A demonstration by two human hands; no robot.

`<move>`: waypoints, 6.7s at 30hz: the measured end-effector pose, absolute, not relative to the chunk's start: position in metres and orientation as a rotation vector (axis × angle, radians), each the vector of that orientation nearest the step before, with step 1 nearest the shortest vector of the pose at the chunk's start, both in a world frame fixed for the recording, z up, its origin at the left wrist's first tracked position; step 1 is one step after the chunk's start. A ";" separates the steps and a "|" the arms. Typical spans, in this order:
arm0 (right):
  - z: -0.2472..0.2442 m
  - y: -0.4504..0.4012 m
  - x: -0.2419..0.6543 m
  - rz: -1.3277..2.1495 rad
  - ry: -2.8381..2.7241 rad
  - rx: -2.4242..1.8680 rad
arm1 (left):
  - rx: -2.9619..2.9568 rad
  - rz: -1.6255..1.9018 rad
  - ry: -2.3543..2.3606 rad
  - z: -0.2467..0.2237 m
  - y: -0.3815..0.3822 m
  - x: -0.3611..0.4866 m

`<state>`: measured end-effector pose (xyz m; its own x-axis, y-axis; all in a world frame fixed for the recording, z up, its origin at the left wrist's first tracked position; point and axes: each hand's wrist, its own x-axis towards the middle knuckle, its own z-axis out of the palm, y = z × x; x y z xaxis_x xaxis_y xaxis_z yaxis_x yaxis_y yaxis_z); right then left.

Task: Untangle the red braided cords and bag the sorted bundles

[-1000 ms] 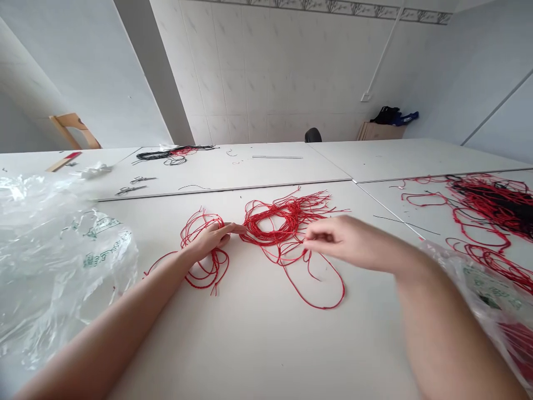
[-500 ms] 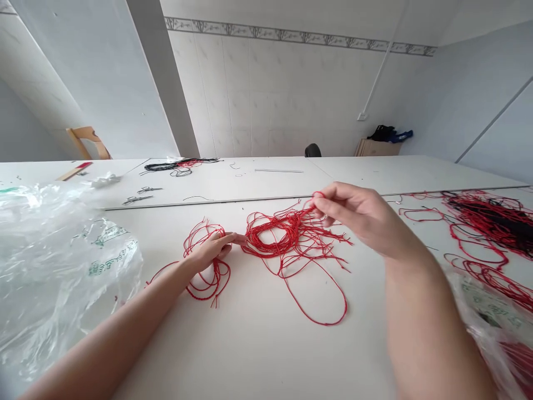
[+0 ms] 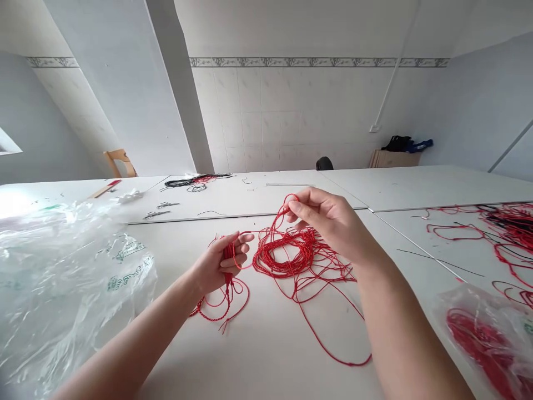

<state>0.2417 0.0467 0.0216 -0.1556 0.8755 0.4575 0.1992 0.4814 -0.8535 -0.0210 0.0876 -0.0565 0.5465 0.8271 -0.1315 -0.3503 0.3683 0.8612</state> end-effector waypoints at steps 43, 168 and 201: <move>0.013 0.039 0.249 0.139 -1.902 -1.503 | 1.227 0.889 0.759 -0.023 0.055 -0.019; 0.000 0.031 0.188 0.791 -1.903 -1.151 | 0.999 1.290 0.576 0.025 0.043 -0.032; -0.004 0.058 0.248 0.565 -2.111 -1.783 | 0.916 1.452 0.468 0.064 0.035 -0.074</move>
